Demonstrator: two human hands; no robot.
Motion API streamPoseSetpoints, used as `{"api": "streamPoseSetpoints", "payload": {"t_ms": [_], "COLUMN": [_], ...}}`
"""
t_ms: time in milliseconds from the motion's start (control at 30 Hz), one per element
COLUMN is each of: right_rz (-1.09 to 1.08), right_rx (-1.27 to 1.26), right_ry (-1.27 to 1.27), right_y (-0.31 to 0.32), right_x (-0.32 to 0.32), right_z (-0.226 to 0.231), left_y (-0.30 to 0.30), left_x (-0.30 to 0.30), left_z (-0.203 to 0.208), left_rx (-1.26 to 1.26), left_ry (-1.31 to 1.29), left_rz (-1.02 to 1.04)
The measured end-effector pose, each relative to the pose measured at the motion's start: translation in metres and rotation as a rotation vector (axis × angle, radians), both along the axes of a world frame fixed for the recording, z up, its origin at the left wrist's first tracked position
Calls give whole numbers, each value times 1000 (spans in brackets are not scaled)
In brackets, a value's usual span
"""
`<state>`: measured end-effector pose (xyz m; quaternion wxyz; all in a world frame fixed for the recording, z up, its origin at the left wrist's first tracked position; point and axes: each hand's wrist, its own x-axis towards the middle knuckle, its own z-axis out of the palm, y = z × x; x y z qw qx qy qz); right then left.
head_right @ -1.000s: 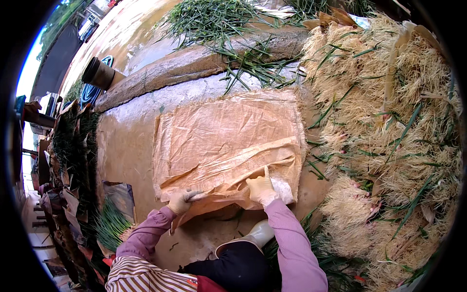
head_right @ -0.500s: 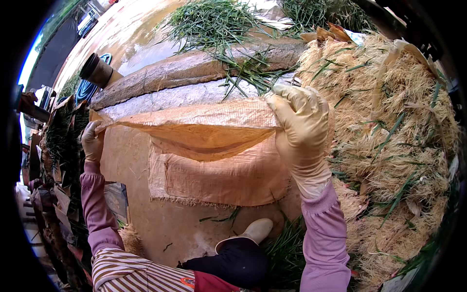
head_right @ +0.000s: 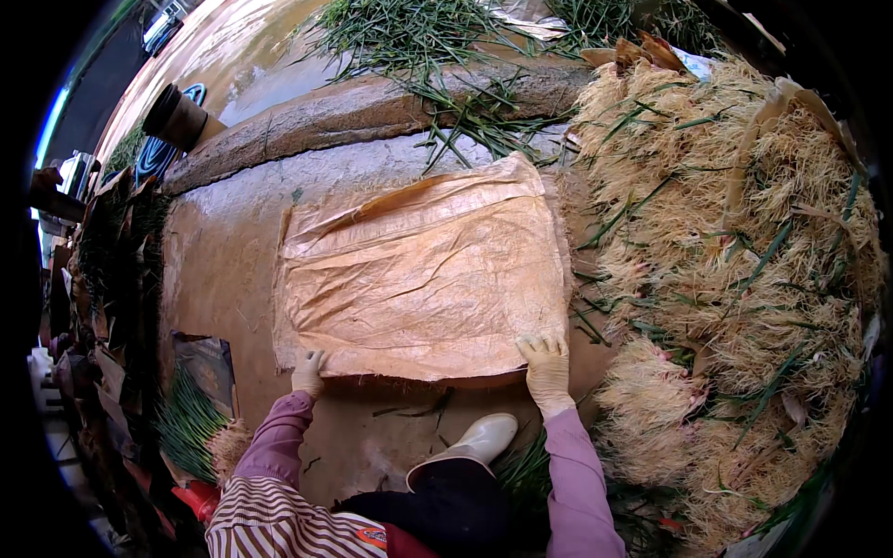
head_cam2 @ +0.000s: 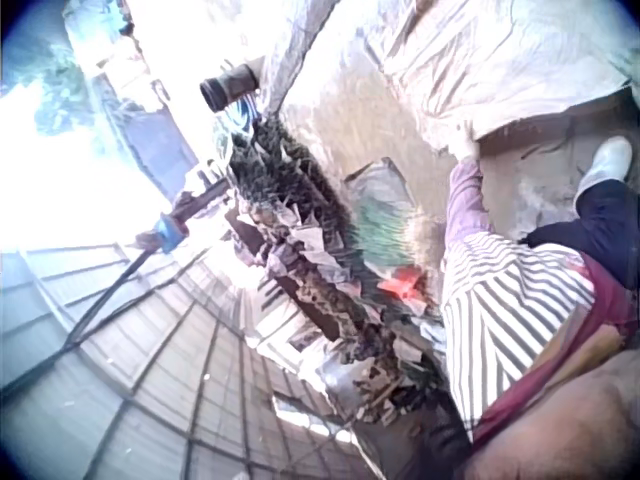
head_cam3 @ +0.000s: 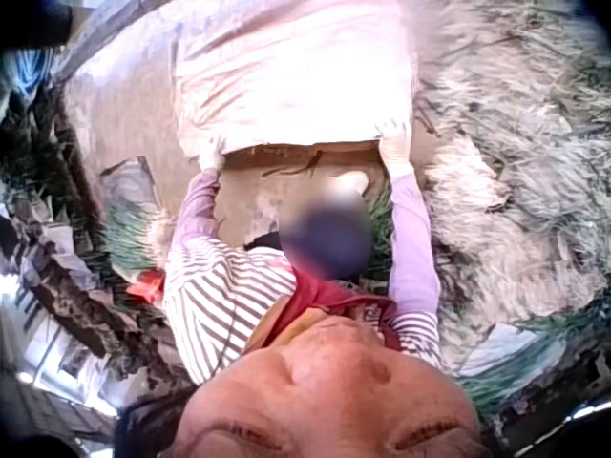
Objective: The person gathers stalks of green onions by hand, bundles them together, and places them onto a large pile before organizing the pile and laying out a mesh bag.
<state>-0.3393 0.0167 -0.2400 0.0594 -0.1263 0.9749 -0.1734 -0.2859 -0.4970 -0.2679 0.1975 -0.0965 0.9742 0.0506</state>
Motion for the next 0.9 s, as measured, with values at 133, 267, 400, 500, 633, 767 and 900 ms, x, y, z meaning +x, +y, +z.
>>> {"api": "streamPoseSetpoints", "payload": {"t_ms": [133,267,400,500,633,767,900], "right_rz": [17,-79,-166,-357,-451,-537,-652], "right_rx": [209,-16,86,39,32,27,-94], "right_ry": [-279,-397,-513,-509,-579,-844,-782], "right_y": [10,10,18,19,13,20,15], "right_x": [38,81,145,186,220,242,281], "right_z": [-25,-3,0,15,50,75,84], "left_y": [52,83,151,191,161,170,180], "left_x": [2,3,-10,-25,-8,-59,-100], "left_z": [10,-6,-25,-9,-51,-31,-69], "left_rx": [-52,158,186,79,146,225,410], "left_ry": [-397,55,199,-375,-314,-606,-517], "left_rz": [-42,9,-215,-209,-188,-275,-297]}}
